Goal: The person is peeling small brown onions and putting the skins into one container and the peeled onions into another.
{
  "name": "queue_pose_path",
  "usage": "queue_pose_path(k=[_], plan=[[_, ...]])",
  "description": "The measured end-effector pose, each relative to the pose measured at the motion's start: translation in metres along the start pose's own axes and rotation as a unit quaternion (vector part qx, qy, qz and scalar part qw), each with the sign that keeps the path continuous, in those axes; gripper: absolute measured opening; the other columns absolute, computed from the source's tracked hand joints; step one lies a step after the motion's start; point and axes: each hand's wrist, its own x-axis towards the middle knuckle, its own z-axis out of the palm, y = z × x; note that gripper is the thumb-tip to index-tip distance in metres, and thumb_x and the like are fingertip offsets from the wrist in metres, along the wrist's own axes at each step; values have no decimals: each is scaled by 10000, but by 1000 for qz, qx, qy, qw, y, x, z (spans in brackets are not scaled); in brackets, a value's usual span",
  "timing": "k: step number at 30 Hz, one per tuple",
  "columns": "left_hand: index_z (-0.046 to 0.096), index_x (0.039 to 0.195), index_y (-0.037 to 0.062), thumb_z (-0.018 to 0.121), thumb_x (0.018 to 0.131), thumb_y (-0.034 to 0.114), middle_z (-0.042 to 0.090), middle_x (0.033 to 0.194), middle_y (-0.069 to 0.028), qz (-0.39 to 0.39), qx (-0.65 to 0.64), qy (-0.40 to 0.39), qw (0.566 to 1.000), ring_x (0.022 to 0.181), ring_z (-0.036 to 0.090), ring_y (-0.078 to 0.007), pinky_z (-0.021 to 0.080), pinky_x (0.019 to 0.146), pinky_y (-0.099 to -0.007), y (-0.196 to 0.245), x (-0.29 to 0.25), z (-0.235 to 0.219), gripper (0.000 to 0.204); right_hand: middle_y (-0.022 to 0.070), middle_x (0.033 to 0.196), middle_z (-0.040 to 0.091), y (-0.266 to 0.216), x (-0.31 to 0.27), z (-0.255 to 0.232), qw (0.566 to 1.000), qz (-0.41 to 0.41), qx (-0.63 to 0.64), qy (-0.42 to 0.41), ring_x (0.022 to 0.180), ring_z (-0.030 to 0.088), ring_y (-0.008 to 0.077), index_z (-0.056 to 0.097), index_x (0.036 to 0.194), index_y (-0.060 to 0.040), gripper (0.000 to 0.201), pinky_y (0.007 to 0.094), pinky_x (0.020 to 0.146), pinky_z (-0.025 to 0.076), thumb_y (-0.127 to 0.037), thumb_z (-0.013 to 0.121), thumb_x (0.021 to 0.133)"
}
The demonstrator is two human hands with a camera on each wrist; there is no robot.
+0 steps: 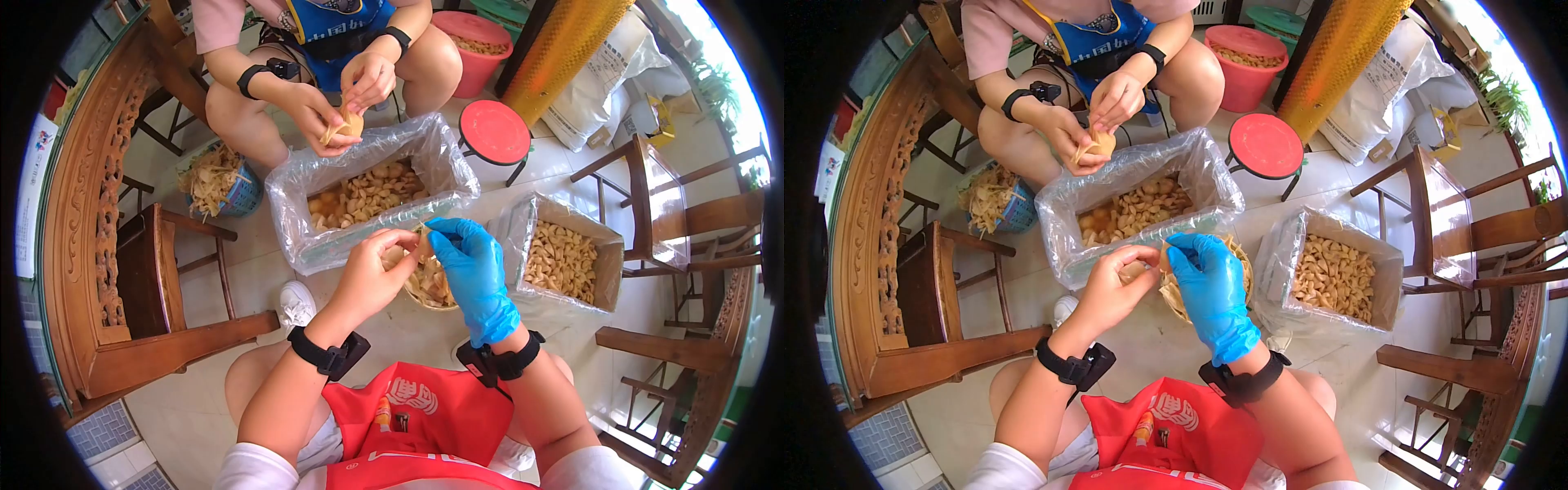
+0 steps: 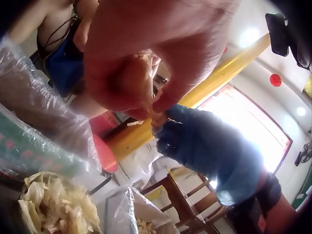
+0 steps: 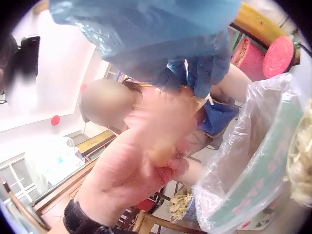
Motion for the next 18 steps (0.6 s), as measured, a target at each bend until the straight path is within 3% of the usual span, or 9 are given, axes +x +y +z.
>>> queue_pose_path(k=[1,2,4,8,10,14,16,18], plan=[[610,955,-24,605,847,69,623,876,-32,52,33,14,998,767,571,-87,465,695,-251,2,0,1,143,50,846,620,0,0,0,1000,2,-1,0,741,565,97,615,1010,6,183,240,680,467,-90,604,855],[610,955,-24,605,847,69,623,876,-32,52,33,14,998,767,571,-87,465,695,-251,5,0,2,143,48,832,620,0,1,-1,1000,4,-2,0,738,567,97,615,1010,8,188,241,678,468,-91,606,851],[616,942,-20,632,833,98,626,844,-30,0,-40,-10,999,784,574,-110,465,716,-280,11,1,2,162,53,827,623,-2,1,-2,1000,5,-12,0,739,574,100,618,1004,10,186,246,675,472,-88,608,846],[623,904,-20,656,812,119,639,812,-66,-55,-1,-27,998,772,600,-165,463,711,-298,15,0,-1,170,74,825,638,9,4,-2,998,27,-22,-48,729,599,117,629,954,19,154,265,662,486,-72,610,831],[622,866,-22,672,795,132,635,790,-118,5,104,0,995,743,613,-223,463,690,-314,18,-1,0,176,83,827,641,5,3,1,999,10,-11,-42,721,606,127,631,938,23,147,270,658,489,-72,611,827],[618,840,-25,661,798,130,629,807,-154,-5,93,3,996,723,614,-255,464,671,-324,22,-3,2,167,104,824,641,6,2,2,997,-63,-39,-25,700,617,151,632,918,28,151,278,649,492,-87,616,822],[610,811,-21,643,798,133,611,802,-154,39,102,8,994,674,597,-326,455,590,-373,19,-4,3,158,105,822,641,2,1,0,998,-38,-36,-34,700,617,156,632,921,26,158,280,651,492,-97,620,822],[600,803,-12,626,803,128,602,792,-148,51,127,19,990,673,594,-329,453,581,-382,20,-6,5,142,106,819,642,1,1,0,998,-15,-32,-43,700,616,161,632,924,25,166,282,652,492,-107,623,822]])
